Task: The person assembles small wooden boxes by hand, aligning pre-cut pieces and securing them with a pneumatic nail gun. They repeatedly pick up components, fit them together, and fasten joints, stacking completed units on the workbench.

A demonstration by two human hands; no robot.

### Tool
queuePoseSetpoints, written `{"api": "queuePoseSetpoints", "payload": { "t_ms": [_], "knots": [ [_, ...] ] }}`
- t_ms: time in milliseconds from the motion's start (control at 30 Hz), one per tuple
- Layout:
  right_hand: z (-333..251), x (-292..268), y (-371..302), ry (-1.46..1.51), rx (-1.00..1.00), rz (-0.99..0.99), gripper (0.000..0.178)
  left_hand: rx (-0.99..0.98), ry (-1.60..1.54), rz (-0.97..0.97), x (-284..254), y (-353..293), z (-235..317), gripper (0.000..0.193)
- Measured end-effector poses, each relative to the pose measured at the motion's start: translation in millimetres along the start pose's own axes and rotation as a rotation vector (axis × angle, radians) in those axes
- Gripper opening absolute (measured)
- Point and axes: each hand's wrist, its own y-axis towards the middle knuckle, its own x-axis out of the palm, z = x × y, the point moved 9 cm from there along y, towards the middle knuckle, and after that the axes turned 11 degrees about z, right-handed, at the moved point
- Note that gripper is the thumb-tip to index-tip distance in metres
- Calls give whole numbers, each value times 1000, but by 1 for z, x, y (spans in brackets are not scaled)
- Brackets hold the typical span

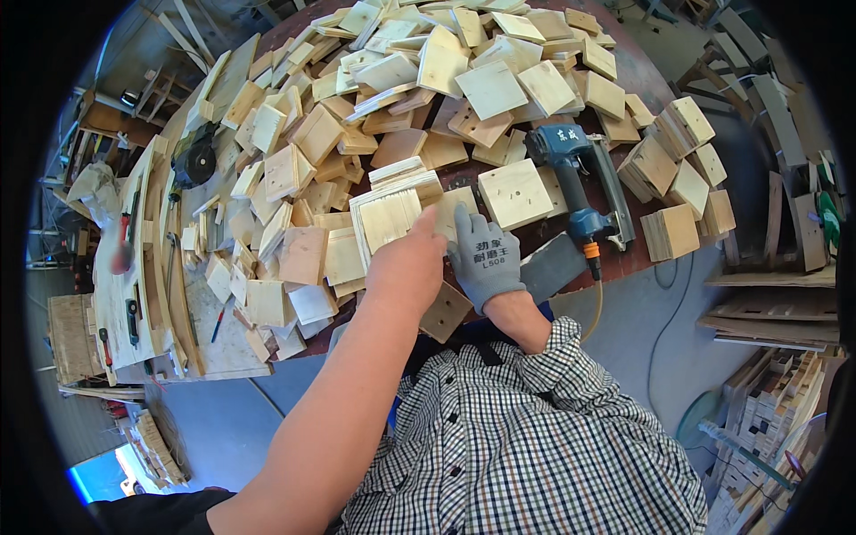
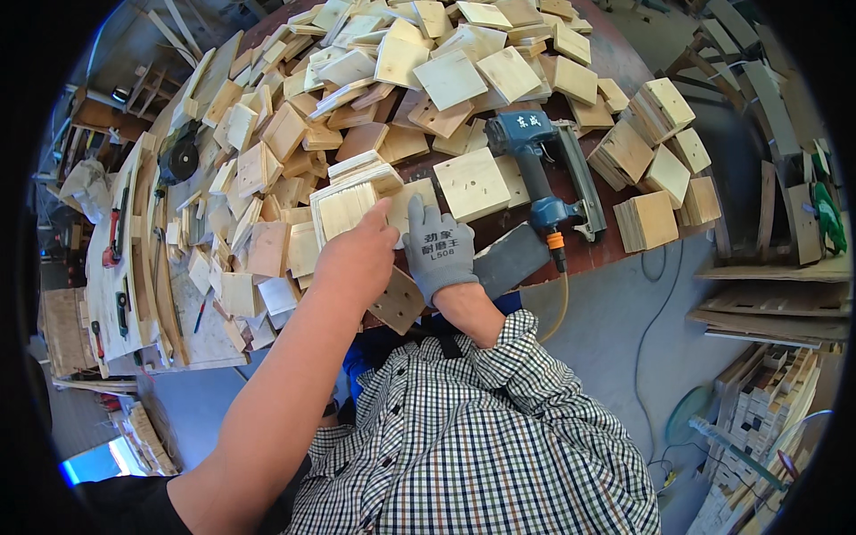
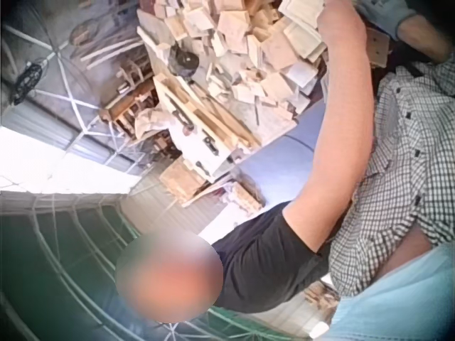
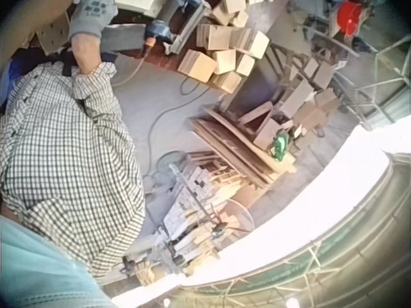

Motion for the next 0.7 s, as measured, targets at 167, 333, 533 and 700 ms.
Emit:
{"api": "queuePoseSetpoints", "payload": {
  "t_ms": [167, 333, 533, 700],
  "knots": [
    [6, -2, -3, 53, -6, 18, 58, 30, -74, -5, -2, -6, 11, 52],
    [2, -26, -3, 156, -39, 120, 52, -169, -49, -50, 13, -10, -22, 54],
    [3, -40, 1, 209, -42, 202, 49, -109, -81, -1, 19, -9, -25, 54],
    [4, -32, 2, 224, -44, 188, 47, -30, -33, -64, 4, -15, -9, 54]
  ]
}}
